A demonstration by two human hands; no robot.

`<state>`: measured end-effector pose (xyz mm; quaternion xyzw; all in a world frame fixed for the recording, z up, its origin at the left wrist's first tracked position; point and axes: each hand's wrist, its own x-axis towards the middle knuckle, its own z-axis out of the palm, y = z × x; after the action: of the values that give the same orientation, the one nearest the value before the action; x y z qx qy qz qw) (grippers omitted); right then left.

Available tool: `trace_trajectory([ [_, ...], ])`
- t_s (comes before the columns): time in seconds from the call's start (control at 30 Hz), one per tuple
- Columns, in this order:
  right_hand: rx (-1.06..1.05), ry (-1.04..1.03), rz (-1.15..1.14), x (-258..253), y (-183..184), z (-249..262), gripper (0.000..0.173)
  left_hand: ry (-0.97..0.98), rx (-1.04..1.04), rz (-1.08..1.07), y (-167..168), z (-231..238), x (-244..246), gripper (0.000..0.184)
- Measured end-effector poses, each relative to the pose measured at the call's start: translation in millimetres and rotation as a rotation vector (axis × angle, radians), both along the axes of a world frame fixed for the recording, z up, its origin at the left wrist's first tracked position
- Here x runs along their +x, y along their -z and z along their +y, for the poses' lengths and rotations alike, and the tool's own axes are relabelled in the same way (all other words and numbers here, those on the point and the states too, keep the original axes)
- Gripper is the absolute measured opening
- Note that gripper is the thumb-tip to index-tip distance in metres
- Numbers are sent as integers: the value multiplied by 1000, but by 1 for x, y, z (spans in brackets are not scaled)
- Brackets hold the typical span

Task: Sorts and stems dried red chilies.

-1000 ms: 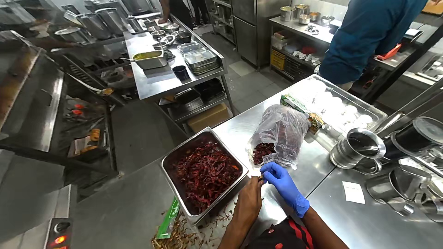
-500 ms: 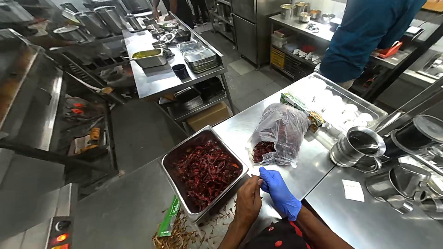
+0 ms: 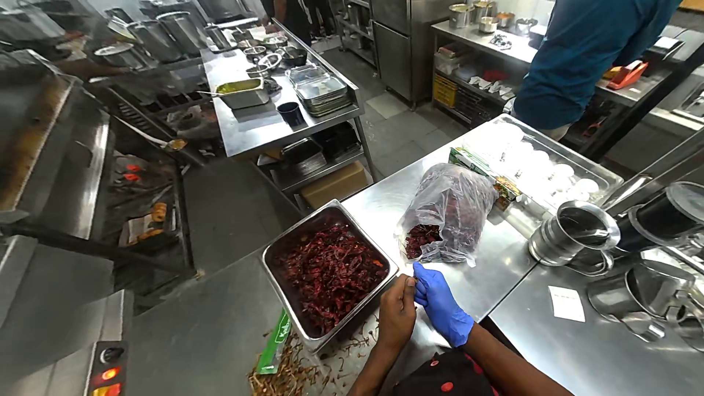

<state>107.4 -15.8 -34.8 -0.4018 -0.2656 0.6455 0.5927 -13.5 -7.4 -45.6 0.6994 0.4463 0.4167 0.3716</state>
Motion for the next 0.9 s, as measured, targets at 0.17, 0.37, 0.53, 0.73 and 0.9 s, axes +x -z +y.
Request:
trace_trajectory([
  [0.17, 82, -113, -289, 21, 1, 4, 64, 61, -34, 169, -13, 2, -14, 34],
  [0.37, 32, -221, -485, 31, -13, 7, 60, 28, 101, 352, -15, 2, -18, 36],
  [0.53, 40, -160, -401, 23, -9, 6, 56, 29, 138, 416, -13, 7, -19, 36],
  [0.73, 155, -19, -535, 15, -5, 1, 55, 178, -279, -197, -16, 9, -12, 29],
  [0.9, 527, 416, -1189, 8, 8, 5, 47, 89, -784, -750, -33, -1, 4, 24],
])
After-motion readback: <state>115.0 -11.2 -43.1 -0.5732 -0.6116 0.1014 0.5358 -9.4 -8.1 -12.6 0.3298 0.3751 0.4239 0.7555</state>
